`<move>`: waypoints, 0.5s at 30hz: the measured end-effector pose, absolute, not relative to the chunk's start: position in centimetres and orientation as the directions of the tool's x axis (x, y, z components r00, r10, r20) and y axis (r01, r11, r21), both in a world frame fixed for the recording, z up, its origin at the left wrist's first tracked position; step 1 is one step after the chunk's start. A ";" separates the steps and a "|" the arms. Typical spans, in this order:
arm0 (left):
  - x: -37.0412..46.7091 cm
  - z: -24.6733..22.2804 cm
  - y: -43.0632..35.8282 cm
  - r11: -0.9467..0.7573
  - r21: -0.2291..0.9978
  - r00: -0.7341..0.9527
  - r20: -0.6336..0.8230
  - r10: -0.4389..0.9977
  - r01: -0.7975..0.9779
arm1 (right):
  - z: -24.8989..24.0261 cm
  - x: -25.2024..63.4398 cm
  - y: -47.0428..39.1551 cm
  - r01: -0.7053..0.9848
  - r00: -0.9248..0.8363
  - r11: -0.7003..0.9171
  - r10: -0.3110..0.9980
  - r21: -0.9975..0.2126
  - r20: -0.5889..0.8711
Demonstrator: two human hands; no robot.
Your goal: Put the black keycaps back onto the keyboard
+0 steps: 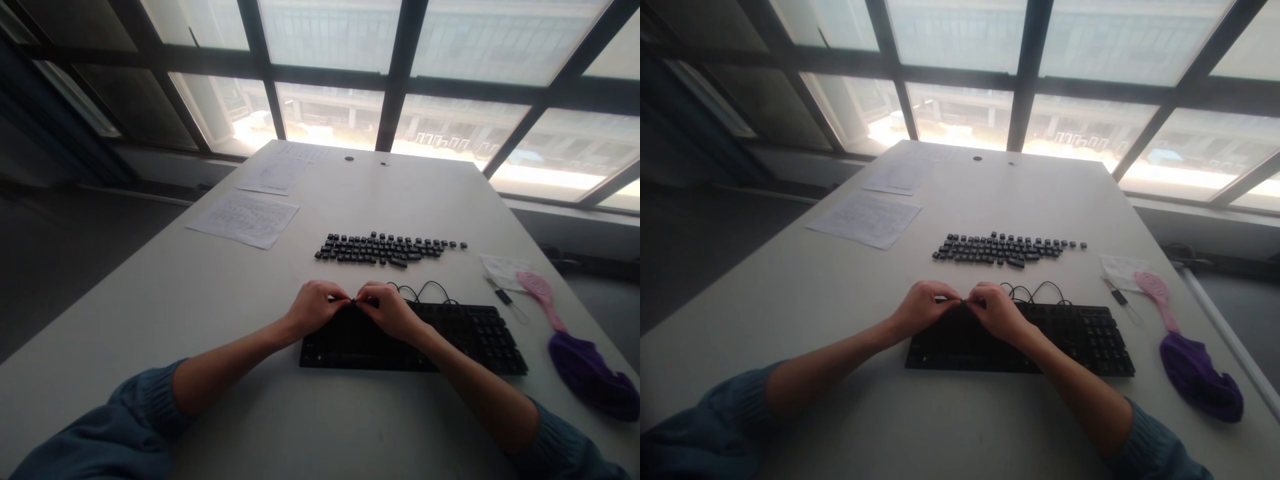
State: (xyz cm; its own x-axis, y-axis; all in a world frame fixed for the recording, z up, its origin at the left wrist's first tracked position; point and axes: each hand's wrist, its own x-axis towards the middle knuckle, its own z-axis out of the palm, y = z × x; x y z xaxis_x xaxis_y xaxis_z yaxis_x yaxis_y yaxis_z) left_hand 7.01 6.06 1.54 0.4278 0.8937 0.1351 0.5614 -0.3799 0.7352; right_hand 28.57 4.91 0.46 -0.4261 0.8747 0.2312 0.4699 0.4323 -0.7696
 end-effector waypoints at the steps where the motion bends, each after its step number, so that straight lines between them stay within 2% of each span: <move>1: 7.0 1.5 6.1 -0.392 0.724 0.433 0.142 0.890 0.567 | 0.4 28.6 4.9 0.477 -0.429 0.442 0.871 -0.759 0.238; 8: 7.0 1.6 6.1 -0.418 0.689 0.441 0.158 0.884 0.592 | 0.3 28.5 4.6 0.508 -0.468 0.503 0.843 -0.699 0.267; 15: 7.1 1.4 6.1 -0.468 0.663 0.463 0.202 0.863 0.584 | 0.3 28.3 4.2 0.578 -0.531 0.615 0.782 -0.536 0.325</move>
